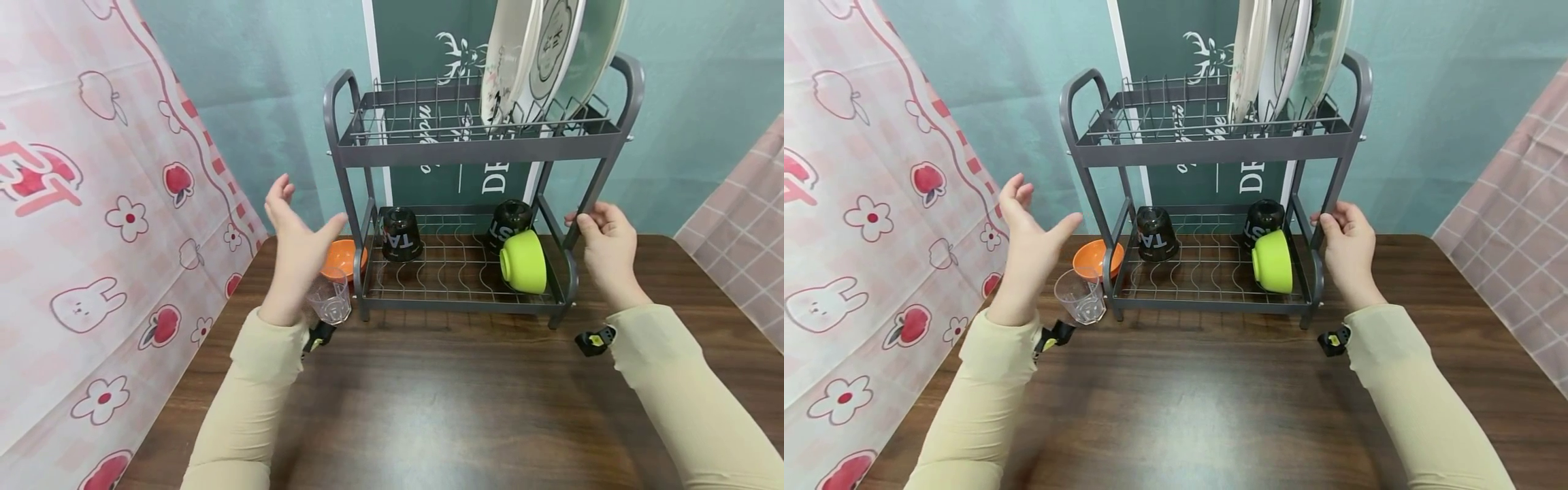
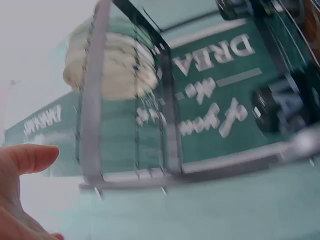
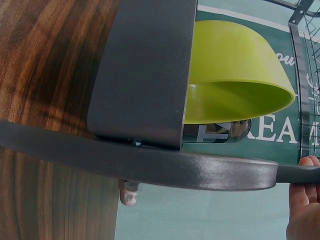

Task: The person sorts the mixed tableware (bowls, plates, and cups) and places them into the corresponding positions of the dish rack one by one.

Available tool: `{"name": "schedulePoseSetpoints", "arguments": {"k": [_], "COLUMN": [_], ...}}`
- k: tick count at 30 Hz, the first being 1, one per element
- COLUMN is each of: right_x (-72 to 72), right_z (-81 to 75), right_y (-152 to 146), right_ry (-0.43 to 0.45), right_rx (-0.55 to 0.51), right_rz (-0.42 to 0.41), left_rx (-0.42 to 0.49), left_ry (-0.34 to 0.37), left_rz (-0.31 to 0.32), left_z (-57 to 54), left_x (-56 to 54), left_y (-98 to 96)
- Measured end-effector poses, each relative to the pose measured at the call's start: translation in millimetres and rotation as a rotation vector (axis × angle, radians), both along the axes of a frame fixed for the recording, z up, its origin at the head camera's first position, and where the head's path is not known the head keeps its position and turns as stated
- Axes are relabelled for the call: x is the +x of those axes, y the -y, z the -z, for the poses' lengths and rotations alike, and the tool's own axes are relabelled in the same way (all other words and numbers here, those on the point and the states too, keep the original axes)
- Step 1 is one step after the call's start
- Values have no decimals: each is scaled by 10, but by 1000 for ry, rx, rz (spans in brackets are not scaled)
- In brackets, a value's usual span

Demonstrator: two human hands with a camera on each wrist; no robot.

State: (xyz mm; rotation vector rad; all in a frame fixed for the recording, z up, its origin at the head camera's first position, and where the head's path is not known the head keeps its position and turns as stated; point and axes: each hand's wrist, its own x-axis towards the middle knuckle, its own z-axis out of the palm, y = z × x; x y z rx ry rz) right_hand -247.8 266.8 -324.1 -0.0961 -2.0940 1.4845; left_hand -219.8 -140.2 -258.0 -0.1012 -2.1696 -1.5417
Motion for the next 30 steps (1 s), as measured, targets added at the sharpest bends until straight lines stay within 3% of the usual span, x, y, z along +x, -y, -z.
{"name": "schedulePoseSetpoints", "arguments": {"k": [6, 10, 15, 19, 25, 30], "right_x": [-8, -8, -7, -8, -11, -15], "right_z": [11, 21, 30, 34, 33, 36], "right_y": [-15, -17, -10, -2, 11, 15], "right_ry": [15, 13, 15, 14, 1, 2], "right_rx": [6, 10, 9, 4, -12, -10], "right_rz": [13, 23, 23, 23, 22, 27], "left_rx": [70, 105, 83, 108, 253, 320], "left_ry": [192, 348, 522, 627, 775, 853], "left_rz": [-39, -22, 17, 83, 173, 180], "left_z": [189, 379, 624, 811, 1062, 1213], "left_x": [-220, -395, -561, -695, -879, -1016], "left_y": [321, 481, 673, 830, 1021, 1116]}}
